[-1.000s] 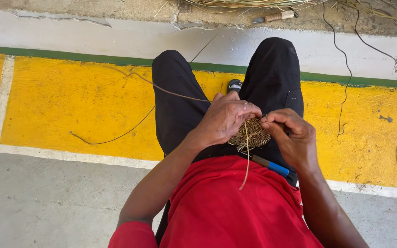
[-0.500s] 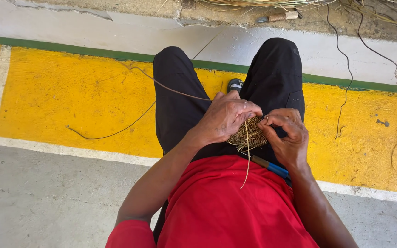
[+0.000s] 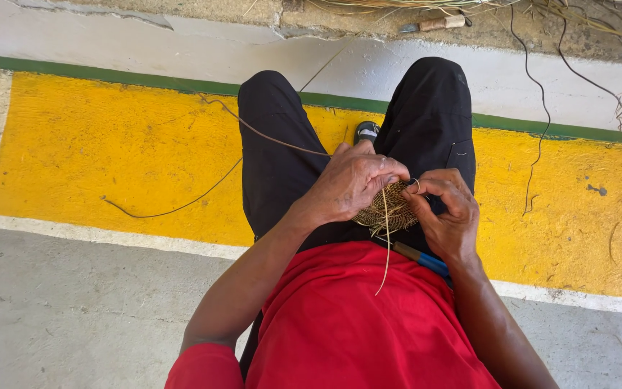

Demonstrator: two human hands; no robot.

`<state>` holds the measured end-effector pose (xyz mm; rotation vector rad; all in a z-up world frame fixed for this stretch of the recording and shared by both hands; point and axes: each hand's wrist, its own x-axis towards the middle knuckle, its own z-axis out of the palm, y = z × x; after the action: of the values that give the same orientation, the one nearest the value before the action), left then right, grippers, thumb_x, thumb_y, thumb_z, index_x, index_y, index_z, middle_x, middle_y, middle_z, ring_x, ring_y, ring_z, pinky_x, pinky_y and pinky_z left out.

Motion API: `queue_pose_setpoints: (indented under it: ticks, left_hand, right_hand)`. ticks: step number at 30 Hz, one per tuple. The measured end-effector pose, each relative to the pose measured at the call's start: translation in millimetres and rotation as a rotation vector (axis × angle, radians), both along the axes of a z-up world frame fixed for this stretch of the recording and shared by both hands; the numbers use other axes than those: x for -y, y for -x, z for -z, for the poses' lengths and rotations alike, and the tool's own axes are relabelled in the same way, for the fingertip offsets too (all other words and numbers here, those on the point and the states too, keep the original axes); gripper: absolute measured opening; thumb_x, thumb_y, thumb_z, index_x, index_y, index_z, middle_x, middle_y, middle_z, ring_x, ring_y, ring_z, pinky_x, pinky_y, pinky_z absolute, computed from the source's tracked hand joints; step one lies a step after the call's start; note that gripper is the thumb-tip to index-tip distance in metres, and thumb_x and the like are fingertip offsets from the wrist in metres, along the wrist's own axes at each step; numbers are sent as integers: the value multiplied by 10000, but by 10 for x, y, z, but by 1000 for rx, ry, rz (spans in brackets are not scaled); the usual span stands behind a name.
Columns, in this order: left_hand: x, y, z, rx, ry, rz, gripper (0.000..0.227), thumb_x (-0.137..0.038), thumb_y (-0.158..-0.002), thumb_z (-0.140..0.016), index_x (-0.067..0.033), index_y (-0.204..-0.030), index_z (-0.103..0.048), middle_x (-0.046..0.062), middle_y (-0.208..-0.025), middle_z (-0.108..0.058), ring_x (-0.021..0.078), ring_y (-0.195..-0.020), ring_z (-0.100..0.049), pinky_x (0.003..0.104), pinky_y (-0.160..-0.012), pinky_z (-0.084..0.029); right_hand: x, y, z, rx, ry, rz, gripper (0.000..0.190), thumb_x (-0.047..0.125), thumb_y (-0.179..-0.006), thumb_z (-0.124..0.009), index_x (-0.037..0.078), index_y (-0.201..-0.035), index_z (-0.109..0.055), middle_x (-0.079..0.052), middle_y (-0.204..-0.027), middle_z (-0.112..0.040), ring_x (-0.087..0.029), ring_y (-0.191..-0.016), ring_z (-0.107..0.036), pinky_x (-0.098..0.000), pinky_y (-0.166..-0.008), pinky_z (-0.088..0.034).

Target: Weaving a small basket or circular object from natural fibers using hands and a pair of pliers.

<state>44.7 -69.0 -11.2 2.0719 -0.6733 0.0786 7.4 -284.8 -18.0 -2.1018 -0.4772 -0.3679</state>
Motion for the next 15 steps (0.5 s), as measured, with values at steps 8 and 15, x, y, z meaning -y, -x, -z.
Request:
queue_pose_setpoints:
  ticks: [8, 15]
  left_hand:
    - [-8, 8, -5, -29, -34, 13, 216, -139, -941, -658, -225, -1106, -768, -65, -856, -731, 172, -812, -540, 371, -832, -384]
    - [-29, 18, 0, -13, -17, 3, 200, -173, -958, -661, -224, -1122, -765, -64, -880, -738, 162, -818, -532, 364, -846, -396]
  right_hand:
    - [-36, -25, -103, -81, 7, -37, 198, 40, -857, -847, 102, -1017, -749, -56, -1027, -677, -143, -964, -651, -282, -820, -542]
    - [-55, -17, -127, -41, -20, 25, 205, 53, -862, -856, 80, -1001, -708, -68, -1049, -670, -166, -1006, -651, -307, -886, -528]
